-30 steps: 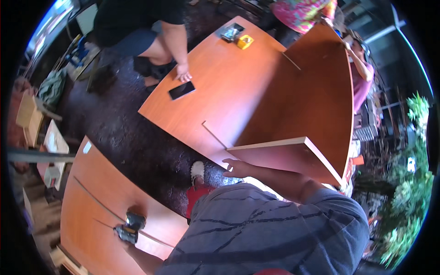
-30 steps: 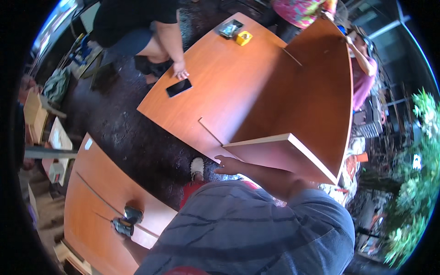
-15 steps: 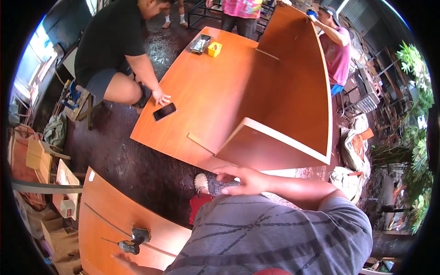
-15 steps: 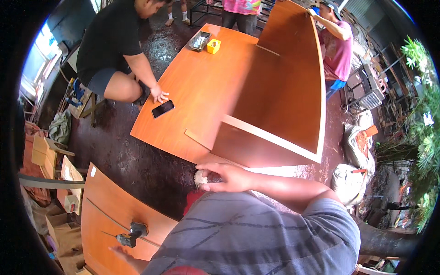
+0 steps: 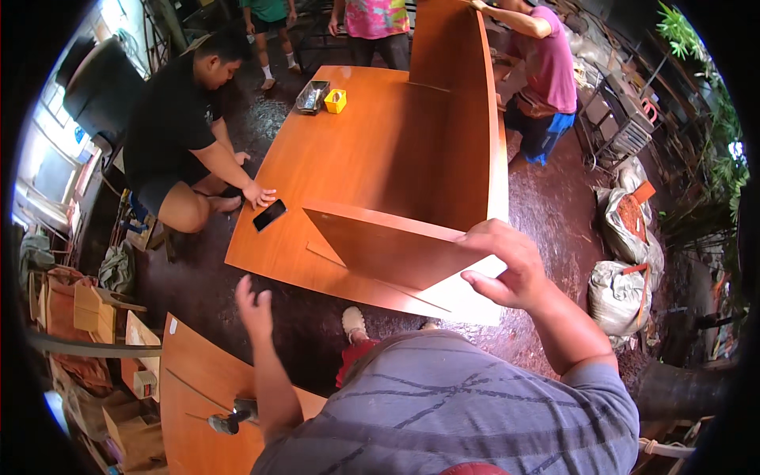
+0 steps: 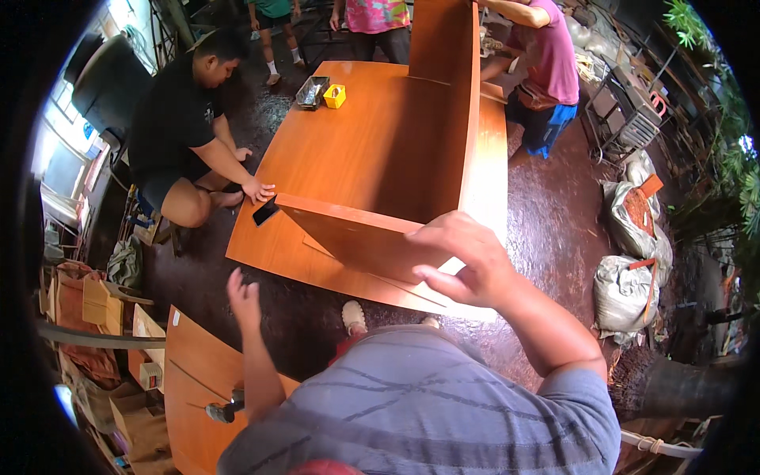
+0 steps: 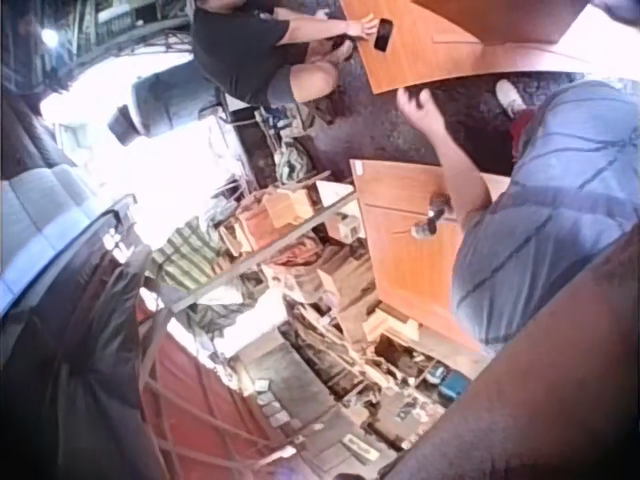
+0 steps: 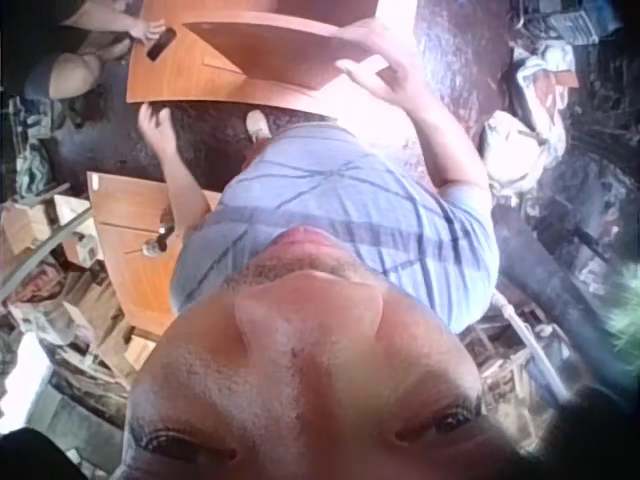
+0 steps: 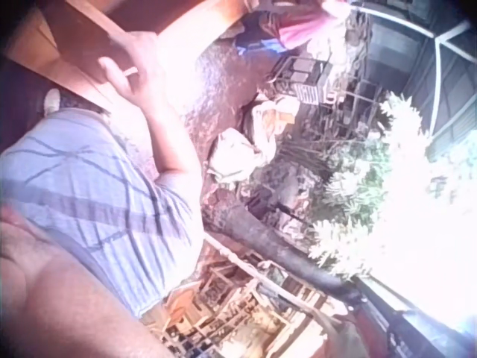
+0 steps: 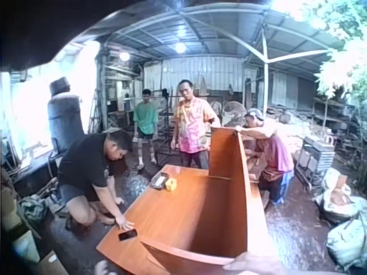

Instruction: The person assembles wooden furniture parts by clamping two boards together and securing them with a drill, while other people assist in holding the structure.

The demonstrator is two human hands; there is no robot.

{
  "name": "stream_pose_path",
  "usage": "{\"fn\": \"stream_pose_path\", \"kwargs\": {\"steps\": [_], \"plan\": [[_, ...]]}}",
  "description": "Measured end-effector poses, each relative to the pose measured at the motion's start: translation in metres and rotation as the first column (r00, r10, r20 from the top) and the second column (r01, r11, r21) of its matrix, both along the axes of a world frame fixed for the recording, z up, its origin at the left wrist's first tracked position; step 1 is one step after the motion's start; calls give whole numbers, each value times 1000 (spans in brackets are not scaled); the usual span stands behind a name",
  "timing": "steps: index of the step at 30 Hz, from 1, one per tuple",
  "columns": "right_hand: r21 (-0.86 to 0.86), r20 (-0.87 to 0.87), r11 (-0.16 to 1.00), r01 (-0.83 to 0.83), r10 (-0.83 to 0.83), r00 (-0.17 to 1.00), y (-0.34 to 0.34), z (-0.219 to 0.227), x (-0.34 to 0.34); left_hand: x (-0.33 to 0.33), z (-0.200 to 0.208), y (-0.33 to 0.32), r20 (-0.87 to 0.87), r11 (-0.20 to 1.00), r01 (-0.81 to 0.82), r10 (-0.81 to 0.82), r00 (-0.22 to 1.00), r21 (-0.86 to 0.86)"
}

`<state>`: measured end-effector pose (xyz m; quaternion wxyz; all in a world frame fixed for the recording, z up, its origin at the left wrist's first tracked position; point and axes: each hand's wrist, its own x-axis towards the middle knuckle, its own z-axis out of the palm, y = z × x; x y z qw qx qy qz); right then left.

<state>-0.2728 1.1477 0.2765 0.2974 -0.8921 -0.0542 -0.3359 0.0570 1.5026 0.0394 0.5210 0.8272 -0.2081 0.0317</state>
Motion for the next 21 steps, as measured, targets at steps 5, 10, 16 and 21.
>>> {"fn": "stream_pose_path", "kwargs": {"steps": [5, 10, 16, 21], "plan": [[-163, -118, 953, 254, -274, 954, 1, -7, -2, -11, -37, -98, -141, 928, 349, -365, 920, -127], [-320, -229, 881, 349, -430, 874, 12, -18, 18, -18, -47, -150, -243, 828, 543, -561, 791, -144], [-419, -311, 833, 362, -506, 805, 18, -14, 45, -12, -56, -167, -173, 789, 607, -613, 771, -92], [-436, -427, 831, 345, -529, 734, 20, -5, 56, 4, -49, -170, -197, 746, 663, -661, 724, -66]]}}
